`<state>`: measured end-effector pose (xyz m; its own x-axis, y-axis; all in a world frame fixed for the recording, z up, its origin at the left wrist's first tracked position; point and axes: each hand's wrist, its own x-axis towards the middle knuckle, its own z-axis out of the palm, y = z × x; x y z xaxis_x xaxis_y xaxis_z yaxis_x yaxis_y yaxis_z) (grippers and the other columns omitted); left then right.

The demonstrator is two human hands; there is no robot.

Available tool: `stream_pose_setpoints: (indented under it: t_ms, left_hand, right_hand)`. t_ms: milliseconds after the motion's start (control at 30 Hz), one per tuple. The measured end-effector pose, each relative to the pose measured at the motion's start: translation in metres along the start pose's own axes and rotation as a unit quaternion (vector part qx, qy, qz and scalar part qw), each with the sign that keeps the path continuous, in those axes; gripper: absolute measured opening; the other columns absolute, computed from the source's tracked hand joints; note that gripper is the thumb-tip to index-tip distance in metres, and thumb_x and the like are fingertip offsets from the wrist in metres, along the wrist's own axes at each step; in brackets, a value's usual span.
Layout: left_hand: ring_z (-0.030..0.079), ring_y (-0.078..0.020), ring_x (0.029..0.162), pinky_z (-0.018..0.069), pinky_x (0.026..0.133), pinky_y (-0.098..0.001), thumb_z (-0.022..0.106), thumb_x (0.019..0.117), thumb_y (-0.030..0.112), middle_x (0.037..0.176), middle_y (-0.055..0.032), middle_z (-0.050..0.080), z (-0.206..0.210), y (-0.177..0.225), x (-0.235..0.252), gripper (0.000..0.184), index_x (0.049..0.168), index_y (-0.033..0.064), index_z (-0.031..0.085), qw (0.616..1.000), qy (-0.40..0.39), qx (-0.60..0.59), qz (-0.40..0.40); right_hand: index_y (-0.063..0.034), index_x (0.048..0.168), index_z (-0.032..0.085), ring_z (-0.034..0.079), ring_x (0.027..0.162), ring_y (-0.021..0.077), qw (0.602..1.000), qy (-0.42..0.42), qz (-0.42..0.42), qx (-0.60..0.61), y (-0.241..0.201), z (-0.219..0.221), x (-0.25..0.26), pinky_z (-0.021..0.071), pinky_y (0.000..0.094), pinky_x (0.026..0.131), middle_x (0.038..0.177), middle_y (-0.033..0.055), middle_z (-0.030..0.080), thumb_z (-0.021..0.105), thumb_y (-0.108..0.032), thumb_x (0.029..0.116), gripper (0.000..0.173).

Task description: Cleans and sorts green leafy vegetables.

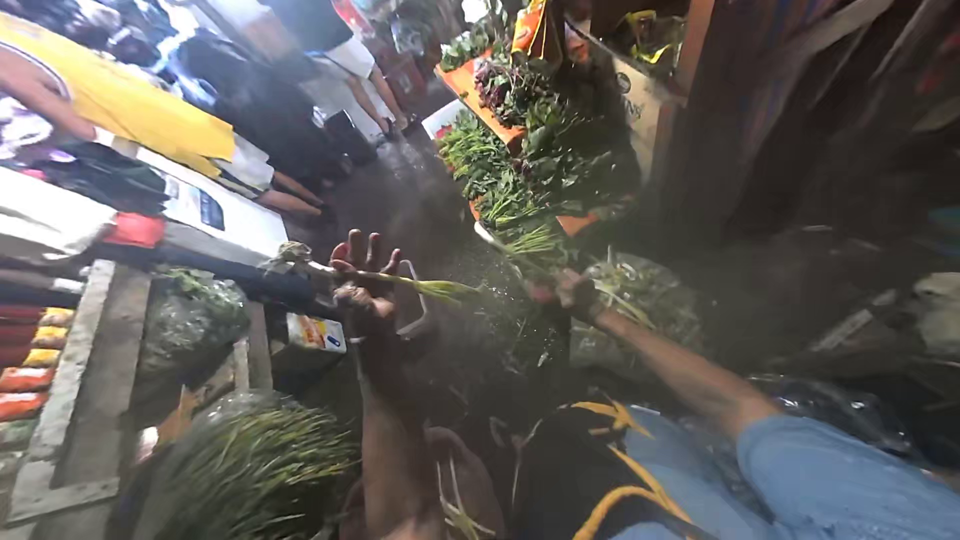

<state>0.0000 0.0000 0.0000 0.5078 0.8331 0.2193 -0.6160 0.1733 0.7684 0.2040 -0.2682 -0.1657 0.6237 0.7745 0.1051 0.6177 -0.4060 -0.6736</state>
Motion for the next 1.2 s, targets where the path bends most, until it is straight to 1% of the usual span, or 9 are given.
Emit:
stream_pose_setpoints:
  t_ms: [100, 200, 367, 533, 667, 833, 1000, 1133, 1200]
  left_hand:
    - [0.067, -0.0053, 0.090, 0.0584, 0.080, -0.0273, 0.036, 0.1103, 0.025, 0.113, 0.0093, 0.067, -0.008, -0.032, -0.019, 0.031, 0.139, 0.0234, 0.049, 0.992, -0.010, 0.124, -0.027]
    - [0.058, 0.0013, 0.065, 0.0497, 0.056, -0.0166, 0.048, 0.1071, 0.020, 0.103, 0.0051, 0.070, 0.005, -0.076, -0.033, 0.028, 0.131, 0.0131, 0.062, 0.964, -0.031, 0.254, -0.076]
    - [0.050, 0.0016, 0.057, 0.0433, 0.050, -0.0157, 0.047, 0.1071, 0.014, 0.111, 0.0003, 0.072, 0.059, -0.113, -0.062, 0.032, 0.137, 0.0107, 0.058, 0.939, -0.111, 0.276, -0.174]
    - [0.060, 0.0006, 0.067, 0.0498, 0.058, -0.0146, 0.050, 0.1073, 0.016, 0.090, 0.0036, 0.072, 0.066, -0.108, -0.057, 0.017, 0.106, 0.0131, 0.067, 0.972, -0.067, 0.198, -0.105]
    - [0.063, -0.0009, 0.091, 0.0526, 0.077, -0.0191, 0.042, 0.1092, 0.012, 0.111, 0.0036, 0.067, 0.033, -0.078, -0.040, 0.020, 0.123, 0.0093, 0.056, 0.962, -0.013, 0.270, -0.047]
    - [0.052, 0.0014, 0.053, 0.0443, 0.047, -0.0133, 0.038, 0.1117, 0.018, 0.084, 0.0040, 0.068, -0.012, -0.051, -0.022, 0.023, 0.105, 0.0114, 0.058, 0.976, 0.185, 0.106, -0.041]
    - [0.049, -0.0007, 0.048, 0.0421, 0.044, -0.0138, 0.034, 0.1117, 0.015, 0.078, 0.0020, 0.064, -0.045, -0.063, -0.036, 0.025, 0.101, 0.0095, 0.056, 0.968, 0.242, 0.051, -0.052]
    - [0.049, -0.0003, 0.047, 0.0420, 0.044, -0.0139, 0.027, 0.1127, 0.021, 0.076, 0.0042, 0.065, -0.058, -0.060, -0.044, 0.034, 0.099, 0.0122, 0.057, 0.967, 0.244, -0.014, -0.065]
    - [0.052, -0.0015, 0.048, 0.0441, 0.044, -0.0152, 0.024, 0.1128, 0.024, 0.077, 0.0038, 0.067, -0.067, -0.054, -0.048, 0.040, 0.099, 0.0122, 0.060, 0.971, 0.224, -0.055, -0.058]
  right_hand:
    - [0.0122, 0.126, 0.061, 0.066, 0.107, 0.0428, 0.987, -0.015, 0.040, 0.157, -0.012, -0.013, 0.008, 0.0496, 0.0563, 0.099, 0.114, 0.0314, 0.067, 0.050, -0.011, 0.1054, 0.033]
    - [0.0059, 0.119, 0.062, 0.061, 0.076, 0.0122, 0.948, -0.057, 0.025, 0.311, -0.030, -0.019, 0.025, 0.0541, 0.0309, 0.073, 0.091, 0.0114, 0.066, 0.045, -0.013, 0.1070, 0.028]
    - [0.0069, 0.109, 0.062, 0.051, 0.063, 0.0057, 0.914, -0.140, -0.060, 0.375, -0.065, -0.028, 0.039, 0.0478, 0.0236, 0.061, 0.078, 0.0050, 0.058, 0.043, -0.007, 0.1062, 0.024]
    - [0.0066, 0.097, 0.064, 0.053, 0.062, 0.0034, 0.915, -0.148, -0.090, 0.363, -0.080, -0.033, 0.035, 0.0492, 0.0219, 0.062, 0.072, 0.0029, 0.059, 0.050, -0.003, 0.1027, 0.018]
    - [0.0040, 0.097, 0.066, 0.053, 0.068, 0.0033, 0.925, -0.175, -0.082, 0.327, -0.041, -0.022, 0.029, 0.0490, 0.0232, 0.067, 0.077, 0.0025, 0.059, 0.053, -0.008, 0.1003, 0.018]
    - [0.0068, 0.101, 0.066, 0.055, 0.076, 0.0036, 0.936, -0.193, -0.033, 0.292, 0.021, -0.024, 0.010, 0.0491, 0.0246, 0.077, 0.085, 0.0051, 0.061, 0.048, -0.013, 0.1052, 0.026]
    - [0.0066, 0.109, 0.067, 0.057, 0.081, 0.0058, 0.930, -0.256, -0.023, 0.264, 0.017, -0.031, 0.003, 0.0492, 0.0257, 0.080, 0.094, 0.0091, 0.065, 0.051, -0.011, 0.1046, 0.024]
    - [0.0074, 0.128, 0.064, 0.064, 0.107, 0.0179, 0.921, -0.307, -0.073, 0.227, 0.006, -0.037, 0.000, 0.0485, 0.0339, 0.099, 0.121, 0.0214, 0.068, 0.049, -0.008, 0.1054, 0.031]
    - [0.0065, 0.120, 0.067, 0.063, 0.093, 0.0109, 0.912, -0.326, -0.084, 0.232, 0.005, -0.037, -0.001, 0.0509, 0.0296, 0.090, 0.110, 0.0161, 0.069, 0.051, -0.010, 0.1046, 0.028]
